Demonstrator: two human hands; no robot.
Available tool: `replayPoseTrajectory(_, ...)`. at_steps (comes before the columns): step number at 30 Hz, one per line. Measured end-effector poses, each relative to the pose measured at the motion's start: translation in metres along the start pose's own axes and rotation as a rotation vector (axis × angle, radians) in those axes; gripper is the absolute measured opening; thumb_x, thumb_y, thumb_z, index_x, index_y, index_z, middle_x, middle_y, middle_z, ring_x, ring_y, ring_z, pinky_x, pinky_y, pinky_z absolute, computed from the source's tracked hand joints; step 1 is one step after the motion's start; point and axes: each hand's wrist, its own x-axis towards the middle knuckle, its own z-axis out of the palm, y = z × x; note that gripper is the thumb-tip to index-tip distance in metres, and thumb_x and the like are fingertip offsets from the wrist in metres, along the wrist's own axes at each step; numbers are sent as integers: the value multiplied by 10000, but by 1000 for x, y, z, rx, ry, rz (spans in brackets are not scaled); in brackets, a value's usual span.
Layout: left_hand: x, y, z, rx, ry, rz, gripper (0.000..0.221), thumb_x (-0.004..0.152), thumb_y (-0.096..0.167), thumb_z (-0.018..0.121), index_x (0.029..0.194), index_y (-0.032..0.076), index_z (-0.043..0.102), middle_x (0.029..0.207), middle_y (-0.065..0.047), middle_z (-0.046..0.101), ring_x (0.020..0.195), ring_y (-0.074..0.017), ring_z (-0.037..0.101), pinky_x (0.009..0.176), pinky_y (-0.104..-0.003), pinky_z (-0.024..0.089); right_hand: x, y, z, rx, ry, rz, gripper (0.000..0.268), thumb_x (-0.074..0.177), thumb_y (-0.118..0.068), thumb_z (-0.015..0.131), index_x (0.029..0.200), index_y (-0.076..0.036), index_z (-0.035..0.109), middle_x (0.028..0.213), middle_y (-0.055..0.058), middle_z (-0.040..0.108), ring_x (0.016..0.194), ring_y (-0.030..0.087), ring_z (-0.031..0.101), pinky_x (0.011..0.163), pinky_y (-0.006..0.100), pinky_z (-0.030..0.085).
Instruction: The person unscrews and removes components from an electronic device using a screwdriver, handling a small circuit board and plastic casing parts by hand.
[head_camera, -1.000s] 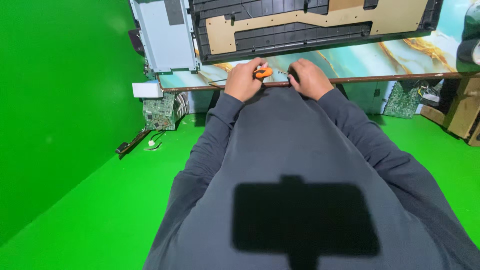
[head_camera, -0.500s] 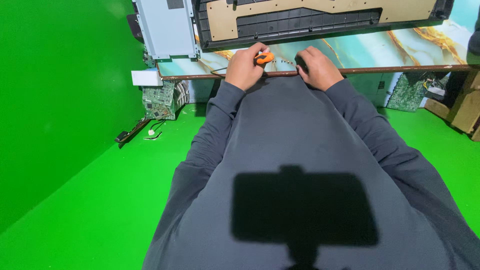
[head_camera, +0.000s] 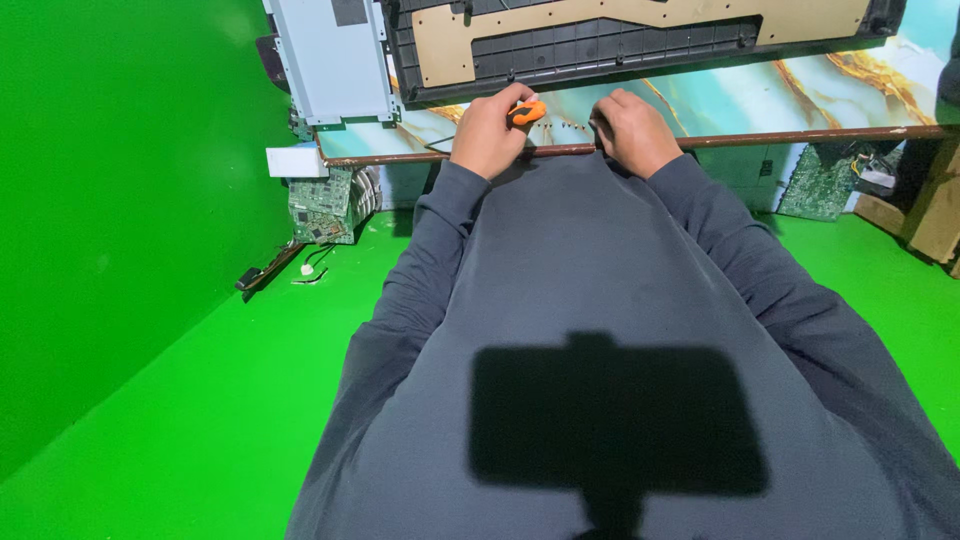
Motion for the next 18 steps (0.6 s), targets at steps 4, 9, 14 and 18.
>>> replayPoseTrajectory(4,0,-2,-1,13,-6,-19,286,794,31,611,1059,117,675,720,-193,659,687,-409,646,614,-434,484,-2,-1,-1,68,-22,-27,127,987,-117,723,1028,-8,670,988,164,630,912,395,636,806,462,531)
replayPoseTrajectory(9,-2,-2,-2,4,-5,-8,306,782,32,595,1068,112,665,749,-190,669,705,-409,657,631,-434,498,0,-7,2,43,-55,-2,134,989,-130,725,1019,-9,676,987,162,638,897,393,649,791,463,535)
replayPoseTrajectory(14,-2,0,-6,-2,-14,-3,302,773,31,598,1060,104,656,770,-199,669,734,-421,655,639,-444,499,2,-11,4,-2,-35,-14,128,962,-113,730,1017,-11,677,978,159,628,903,378,649,798,458,536)
replayPoseTrajectory(18,-1,0,-7,-5,2,31,289,784,30,603,1058,102,656,818,-204,687,799,-440,652,672,-454,513,6,-12,5,-3,-3,-26,126,943,-101,728,1017,-13,676,984,153,629,917,370,648,794,452,533)
